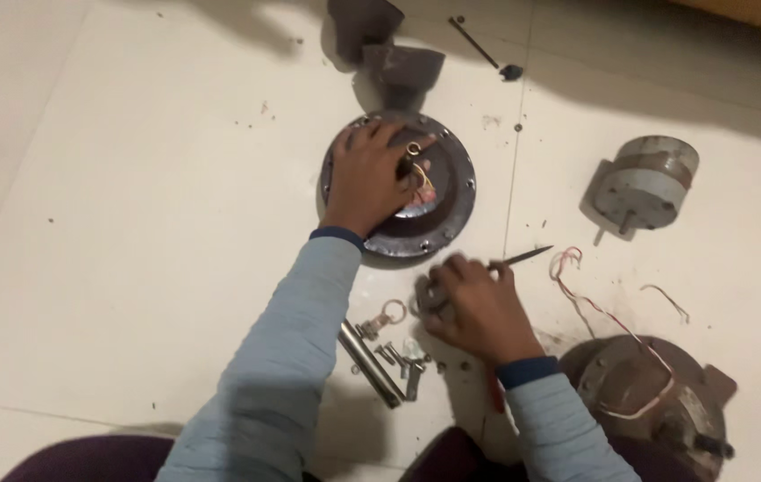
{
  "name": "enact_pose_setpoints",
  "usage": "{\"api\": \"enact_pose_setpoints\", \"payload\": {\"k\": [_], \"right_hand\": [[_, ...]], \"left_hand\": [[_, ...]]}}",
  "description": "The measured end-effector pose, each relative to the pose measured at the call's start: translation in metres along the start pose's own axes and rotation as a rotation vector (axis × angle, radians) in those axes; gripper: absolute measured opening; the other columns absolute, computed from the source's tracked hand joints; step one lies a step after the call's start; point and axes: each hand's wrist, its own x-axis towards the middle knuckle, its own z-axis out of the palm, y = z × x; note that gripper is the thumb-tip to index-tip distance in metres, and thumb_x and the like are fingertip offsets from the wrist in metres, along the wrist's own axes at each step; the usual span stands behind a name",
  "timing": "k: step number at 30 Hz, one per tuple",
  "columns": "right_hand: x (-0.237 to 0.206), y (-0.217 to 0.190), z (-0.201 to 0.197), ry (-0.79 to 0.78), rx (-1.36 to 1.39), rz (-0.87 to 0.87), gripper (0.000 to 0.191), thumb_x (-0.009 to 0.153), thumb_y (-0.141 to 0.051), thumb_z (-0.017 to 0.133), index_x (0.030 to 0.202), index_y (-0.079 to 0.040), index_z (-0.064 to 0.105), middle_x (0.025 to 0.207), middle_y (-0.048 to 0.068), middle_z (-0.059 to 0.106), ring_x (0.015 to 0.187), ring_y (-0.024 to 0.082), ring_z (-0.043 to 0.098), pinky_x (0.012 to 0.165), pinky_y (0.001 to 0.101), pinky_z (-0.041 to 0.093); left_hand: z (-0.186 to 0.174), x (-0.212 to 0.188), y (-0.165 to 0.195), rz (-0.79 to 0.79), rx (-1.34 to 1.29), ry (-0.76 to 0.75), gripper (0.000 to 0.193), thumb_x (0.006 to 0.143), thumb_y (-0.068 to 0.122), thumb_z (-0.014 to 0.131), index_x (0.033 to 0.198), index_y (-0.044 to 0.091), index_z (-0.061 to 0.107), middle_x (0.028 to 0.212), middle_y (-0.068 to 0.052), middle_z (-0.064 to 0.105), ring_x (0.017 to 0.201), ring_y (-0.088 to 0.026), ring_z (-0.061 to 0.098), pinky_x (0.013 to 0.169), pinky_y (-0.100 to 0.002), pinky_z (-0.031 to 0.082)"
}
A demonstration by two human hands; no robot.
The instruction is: The person sits on the floor working on a disassembled electric motor housing. They use a screwdriver to pry and lever at the housing and its central bearing area, reposition small wires and components inside, and turn the housing while continuing to work on it with the screwdriver.
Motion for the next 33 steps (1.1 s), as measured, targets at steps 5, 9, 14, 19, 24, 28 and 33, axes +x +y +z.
{"api": "enact_pose_setpoints", "payload": {"k": [5, 9, 14, 19, 24, 28, 33], "right_hand": [[0.001, 0.017, -0.038, 0.630, 0.874, 0.123, 0.024, 0.099, -0.019, 0.044, 0.100, -0.003, 0.062, 0.092, 0.011, 0.062, 0.075, 0.026, 0.060, 0.068, 0.0386, 0.050], [0.014, 0.048, -0.099, 0.813, 1.729, 0.135, 0.028, 0.097, -0.022, 0.051, 0.111, -0.004, 0.067, 0.089, 0.008, 0.055, 0.075, 0.023, 0.052, 0.076, 0.0405, 0.045], [0.028, 0.059, -0.143, 0.919, 1.877, 0.425, 0.021, 0.086, -0.023, 0.049, 0.090, -0.009, 0.065, 0.075, 0.005, 0.055, 0.070, 0.019, 0.052, 0.070, 0.0395, 0.043], [0.054, 0.060, -0.134, 1.056, 1.759, 0.101, 0.046, 0.099, -0.041, 0.060, 0.067, -0.010, 0.051, 0.061, 0.004, 0.040, 0.064, 0.022, 0.046, 0.064, 0.0384, 0.036], [0.068, 0.060, -0.114, 0.967, 1.542, -0.066, 0.038, 0.104, -0.030, 0.057, 0.071, -0.012, 0.048, 0.057, 0.004, 0.037, 0.056, 0.019, 0.039, 0.059, 0.0380, 0.039], [0.068, 0.054, -0.105, 0.924, 1.551, -0.056, 0.032, 0.100, -0.024, 0.052, 0.071, -0.011, 0.049, 0.059, 0.005, 0.039, 0.055, 0.020, 0.039, 0.063, 0.0408, 0.046], [0.077, 0.048, -0.100, 0.864, 1.601, -0.086, 0.035, 0.102, -0.023, 0.050, 0.070, -0.010, 0.048, 0.054, 0.006, 0.038, 0.052, 0.019, 0.038, 0.063, 0.0416, 0.047]], "left_hand": [[-0.007, -0.007, 0.012, -0.115, 0.169, 0.010, 0.047, 0.084, 0.039, 0.076, 0.131, 0.037, 0.071, 0.130, -0.009, 0.059, 0.121, -0.035, 0.050, 0.103, -0.056, 0.035], [-0.018, 0.000, 0.015, -0.186, 0.239, -0.131, 0.055, 0.081, 0.044, 0.076, 0.136, 0.038, 0.067, 0.130, -0.016, 0.053, 0.118, -0.038, 0.044, 0.098, -0.061, 0.033], [-0.016, 0.002, 0.017, -0.154, 0.274, -0.056, 0.057, 0.076, 0.048, 0.077, 0.131, 0.036, 0.067, 0.146, -0.015, 0.047, 0.140, -0.043, 0.033, 0.105, -0.074, 0.023], [-0.010, -0.001, 0.013, -0.224, 0.200, -0.124, 0.058, 0.082, 0.048, 0.075, 0.138, 0.037, 0.062, 0.156, -0.011, 0.043, 0.145, -0.045, 0.030, 0.107, -0.079, 0.022], [-0.008, 0.001, 0.016, -0.289, 0.239, -0.149, 0.063, 0.079, 0.047, 0.075, 0.139, 0.038, 0.060, 0.155, -0.009, 0.044, 0.144, -0.045, 0.031, 0.105, -0.078, 0.024], [-0.008, 0.001, 0.023, -0.309, 0.286, -0.138, 0.065, 0.077, 0.049, 0.076, 0.139, 0.039, 0.059, 0.154, -0.006, 0.045, 0.143, -0.044, 0.034, 0.105, -0.076, 0.026], [-0.010, 0.002, 0.027, -0.323, 0.312, -0.112, 0.065, 0.078, 0.052, 0.077, 0.139, 0.039, 0.059, 0.154, -0.008, 0.044, 0.142, -0.044, 0.034, 0.103, -0.076, 0.028]]}}
